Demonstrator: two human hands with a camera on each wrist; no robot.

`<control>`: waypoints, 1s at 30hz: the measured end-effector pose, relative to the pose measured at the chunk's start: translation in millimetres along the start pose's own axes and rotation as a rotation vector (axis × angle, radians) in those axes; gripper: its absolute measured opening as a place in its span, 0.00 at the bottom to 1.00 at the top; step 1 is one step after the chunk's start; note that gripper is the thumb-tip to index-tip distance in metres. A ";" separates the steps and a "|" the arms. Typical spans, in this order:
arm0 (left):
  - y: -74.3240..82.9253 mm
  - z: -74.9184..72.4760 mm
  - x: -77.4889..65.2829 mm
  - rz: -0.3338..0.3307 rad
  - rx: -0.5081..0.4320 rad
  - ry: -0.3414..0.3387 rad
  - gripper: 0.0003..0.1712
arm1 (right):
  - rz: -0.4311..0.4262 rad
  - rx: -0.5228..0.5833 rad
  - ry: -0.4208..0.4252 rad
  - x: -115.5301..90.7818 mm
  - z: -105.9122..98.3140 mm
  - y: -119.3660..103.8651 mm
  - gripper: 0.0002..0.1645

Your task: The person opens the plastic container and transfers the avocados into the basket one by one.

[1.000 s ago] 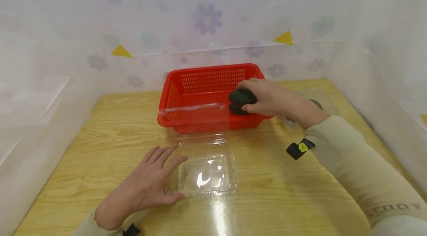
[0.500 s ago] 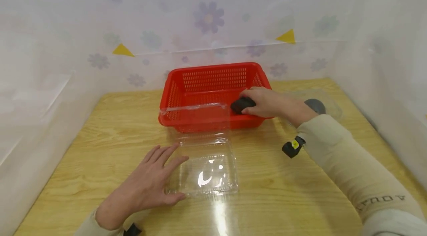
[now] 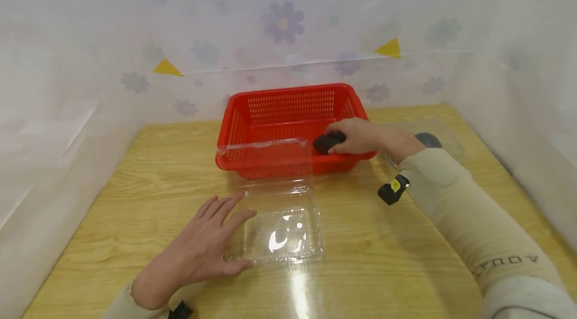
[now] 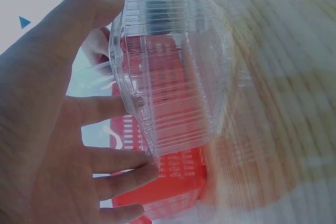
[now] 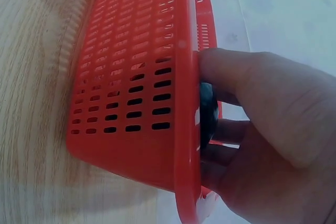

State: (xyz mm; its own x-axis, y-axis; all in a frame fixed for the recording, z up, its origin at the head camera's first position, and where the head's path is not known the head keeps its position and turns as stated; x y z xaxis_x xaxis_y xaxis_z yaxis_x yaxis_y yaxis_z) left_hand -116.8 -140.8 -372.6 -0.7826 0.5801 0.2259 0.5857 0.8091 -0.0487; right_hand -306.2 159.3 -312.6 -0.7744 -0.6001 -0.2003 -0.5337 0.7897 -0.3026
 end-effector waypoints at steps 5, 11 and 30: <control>0.0 0.4 0.3 0.004 0.004 0.009 0.49 | -0.007 0.013 -0.010 0.8 1.1 2.3 0.29; 0.2 0.7 0.2 -0.003 0.001 -0.005 0.49 | -0.027 0.002 -0.012 0.5 4.2 5.3 0.25; 4.8 -0.1 -1.6 0.139 -0.100 0.055 0.25 | -0.070 0.079 0.250 -17.0 -0.9 11.2 0.14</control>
State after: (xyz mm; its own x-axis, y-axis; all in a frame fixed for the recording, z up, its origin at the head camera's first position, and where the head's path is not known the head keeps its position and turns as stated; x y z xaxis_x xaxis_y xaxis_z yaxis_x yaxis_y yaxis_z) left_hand -112.7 -137.9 -373.1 -0.6814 0.6776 0.2766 0.7077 0.7064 0.0127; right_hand -299.3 178.5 -311.8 -0.8017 -0.5949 0.0572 -0.5682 0.7290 -0.3818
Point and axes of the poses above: each hand's wrist, its own x-axis towards the middle knuckle, its own z-axis out of the palm, y = z × x, the point moved 3 cm from there along x, towards the middle knuckle, and after that the axes turned 1 degree about -x, right-handed, at the moved point
